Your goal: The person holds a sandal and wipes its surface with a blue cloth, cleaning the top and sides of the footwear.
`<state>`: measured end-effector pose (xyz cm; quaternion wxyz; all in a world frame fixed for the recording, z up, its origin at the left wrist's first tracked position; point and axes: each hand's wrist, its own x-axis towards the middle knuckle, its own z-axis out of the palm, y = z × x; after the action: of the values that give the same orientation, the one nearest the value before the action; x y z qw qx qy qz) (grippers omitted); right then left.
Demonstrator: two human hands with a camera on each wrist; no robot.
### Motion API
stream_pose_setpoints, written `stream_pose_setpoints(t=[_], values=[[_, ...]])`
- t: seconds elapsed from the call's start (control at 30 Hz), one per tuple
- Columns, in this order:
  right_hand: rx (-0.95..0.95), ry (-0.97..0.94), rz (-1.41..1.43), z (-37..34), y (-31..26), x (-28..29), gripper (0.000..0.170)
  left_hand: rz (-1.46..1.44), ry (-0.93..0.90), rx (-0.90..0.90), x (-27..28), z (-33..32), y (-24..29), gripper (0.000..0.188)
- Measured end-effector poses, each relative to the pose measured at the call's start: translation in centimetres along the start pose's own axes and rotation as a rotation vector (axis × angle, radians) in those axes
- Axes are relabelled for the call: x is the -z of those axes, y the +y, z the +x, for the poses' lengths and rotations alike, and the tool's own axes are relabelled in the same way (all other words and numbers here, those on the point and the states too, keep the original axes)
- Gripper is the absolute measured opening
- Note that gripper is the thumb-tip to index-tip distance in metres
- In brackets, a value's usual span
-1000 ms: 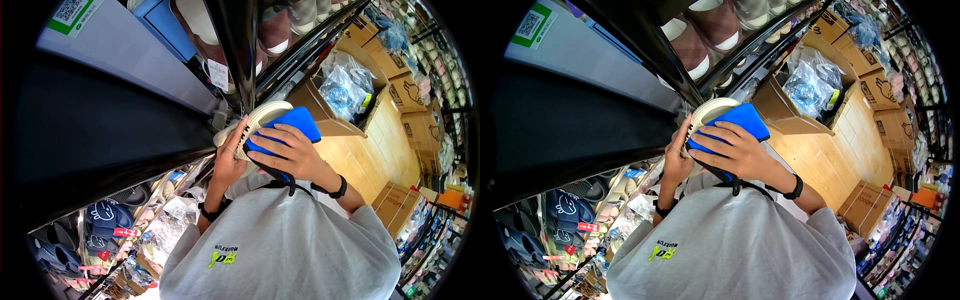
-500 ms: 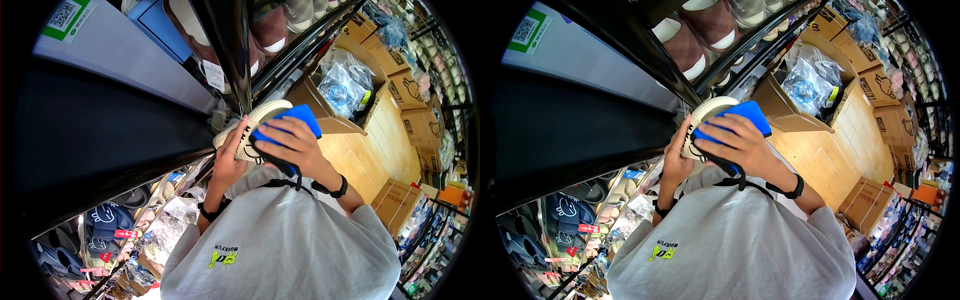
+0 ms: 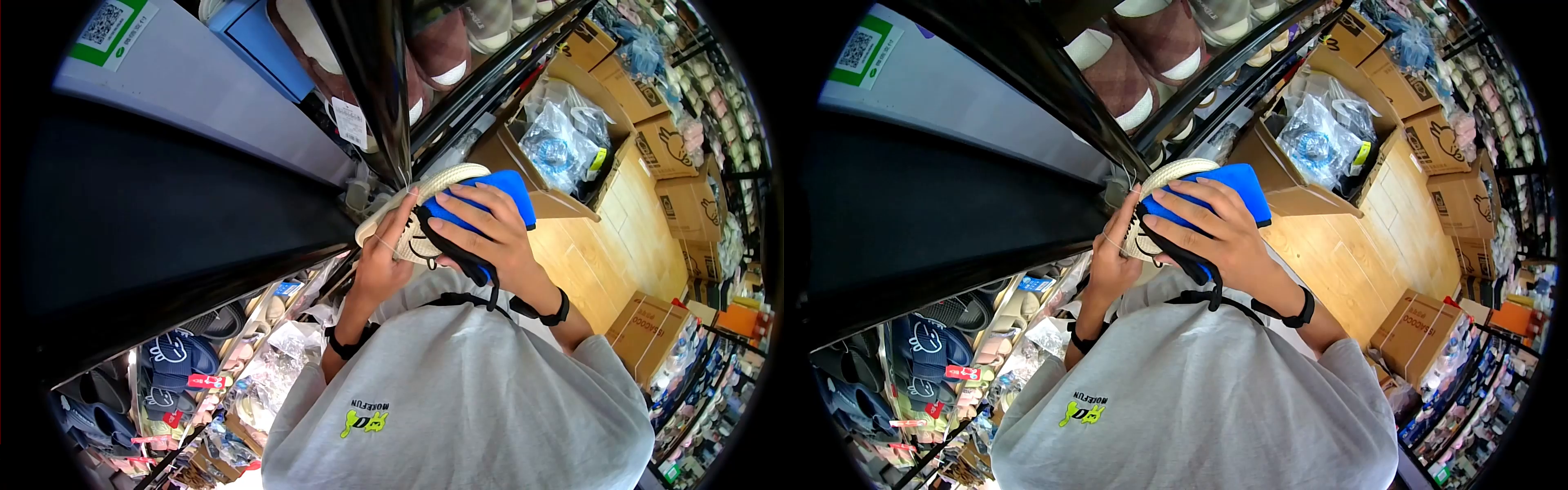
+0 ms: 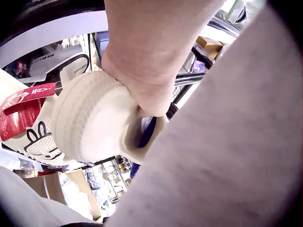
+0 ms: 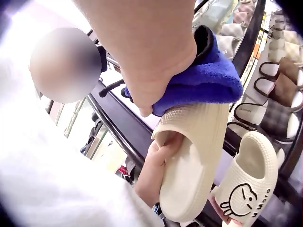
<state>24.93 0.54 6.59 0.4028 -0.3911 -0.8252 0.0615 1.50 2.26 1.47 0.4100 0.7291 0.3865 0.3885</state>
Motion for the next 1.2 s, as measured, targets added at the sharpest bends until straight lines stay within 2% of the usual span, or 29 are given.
stream_pose_setpoints(t=[0.13,0.23,0.43,0.57,0.7,0.77,0.9,0.97,1.2], values=[[0.106,-0.042,-0.039,-0.4,-0.8,-0.4,0.049,0.010,0.016,-0.060,-0.1,0.1,-0.2,0.087],[0.116,-0.076,-0.025,-0.3,-0.6,-0.1,0.048,0.005,0.015,-0.072,-0.2,0.0,-0.3,0.087],[0.022,-0.017,-0.010,0.0,-0.6,0.3,0.049,-0.017,0.041,-0.048,-0.4,0.0,0.0,0.090],[0.163,-0.058,-0.047,-0.8,-1.2,-0.4,0.048,0.037,0.037,-0.081,-0.1,0.0,0.3,0.090],[0.094,-0.037,-0.010,0.1,-0.5,0.5,0.050,0.022,0.047,-0.063,-0.2,-0.4,0.2,0.087],[0.064,-0.012,-0.016,0.0,-0.5,0.5,0.052,0.013,0.063,-0.043,-0.2,-0.5,-0.2,0.074],[0.069,-0.001,-0.023,-0.2,-0.9,-0.1,0.052,0.035,0.076,-0.068,-0.2,-0.3,0.2,0.074],[0.128,-0.015,-0.034,-0.5,-0.9,-0.2,0.052,0.036,0.076,-0.073,-0.3,-0.3,0.2,0.074],[0.054,-0.006,-0.025,-0.1,-0.6,0.7,0.051,-0.014,0.059,-0.034,-0.5,-0.5,0.1,0.076]])
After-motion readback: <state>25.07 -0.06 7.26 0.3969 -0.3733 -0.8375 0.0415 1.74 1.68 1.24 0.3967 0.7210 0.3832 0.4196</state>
